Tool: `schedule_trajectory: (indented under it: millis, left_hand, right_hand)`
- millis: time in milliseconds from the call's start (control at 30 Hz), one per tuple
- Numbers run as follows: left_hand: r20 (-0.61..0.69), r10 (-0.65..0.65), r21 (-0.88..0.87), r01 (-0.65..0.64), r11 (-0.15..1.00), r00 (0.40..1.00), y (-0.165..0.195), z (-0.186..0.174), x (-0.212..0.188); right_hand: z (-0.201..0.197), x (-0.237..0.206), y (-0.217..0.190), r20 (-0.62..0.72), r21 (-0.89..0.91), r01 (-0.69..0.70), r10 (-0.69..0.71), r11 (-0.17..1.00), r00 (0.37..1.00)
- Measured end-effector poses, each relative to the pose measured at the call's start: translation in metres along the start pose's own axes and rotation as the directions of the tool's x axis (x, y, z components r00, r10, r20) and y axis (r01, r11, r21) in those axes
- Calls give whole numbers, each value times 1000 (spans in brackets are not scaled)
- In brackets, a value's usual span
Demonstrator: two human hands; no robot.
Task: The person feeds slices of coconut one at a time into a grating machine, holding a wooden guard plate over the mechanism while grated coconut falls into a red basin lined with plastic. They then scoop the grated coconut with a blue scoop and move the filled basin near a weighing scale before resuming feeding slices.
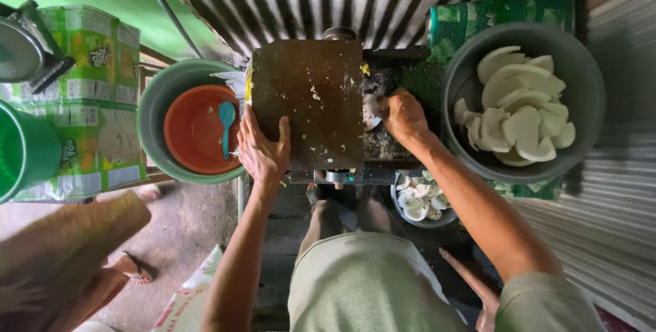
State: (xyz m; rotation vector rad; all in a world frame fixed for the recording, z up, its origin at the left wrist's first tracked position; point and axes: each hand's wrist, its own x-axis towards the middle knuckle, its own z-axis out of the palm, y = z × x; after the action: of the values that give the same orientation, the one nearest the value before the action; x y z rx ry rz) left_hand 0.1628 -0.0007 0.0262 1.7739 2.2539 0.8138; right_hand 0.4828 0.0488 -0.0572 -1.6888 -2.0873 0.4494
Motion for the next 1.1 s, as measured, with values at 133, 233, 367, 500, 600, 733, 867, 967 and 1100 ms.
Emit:
schedule_trajectory:
  millis: [133,233,367,500,600,733,867,967,1100]
  left_hand:
    - [-2,8,3,-8,1000,1000,0,-1,0]
    - [-17,12,-3,-12,1000,1000,-1,0,0]
    - [-16,19,-6,-19,1000,1000,-1,0,1]
    - [-12,15,-21,-15,1000,1000,-1,-1,1]
    - [-22,23,-23,-24,999,999,-2,-1,1]
    - [-4,8,-36,-8,999,1000,-4,1,1]
    - [-18,21,-31,-22,999,1000,-6,1,1]
    - [10,16,-38,-15,999,1000,-6,1,1]
    - [-8,29,-21,-30,999,1000,-6,0,2]
  right_hand:
    - [-2,4,-5,89,61,-108,102,992,991]
    - [-3,4,-9,110,53,-147,141,988,984]
    - [0,5,-11,50,31,-102,100,994,994]
    - [2,6,-11,-35,14,-37,38,999,999]
    - [0,6,-12,45,160,-135,129,978,991]
    - [-5,4,-15,-27,253,-65,75,965,997]
    - [-15,2,-11,-19,261,-41,48,964,999]
    - [-22,-1,-8,58,194,-28,17,981,998]
    - [-24,-5,-7,-4,249,76,-78,966,997]
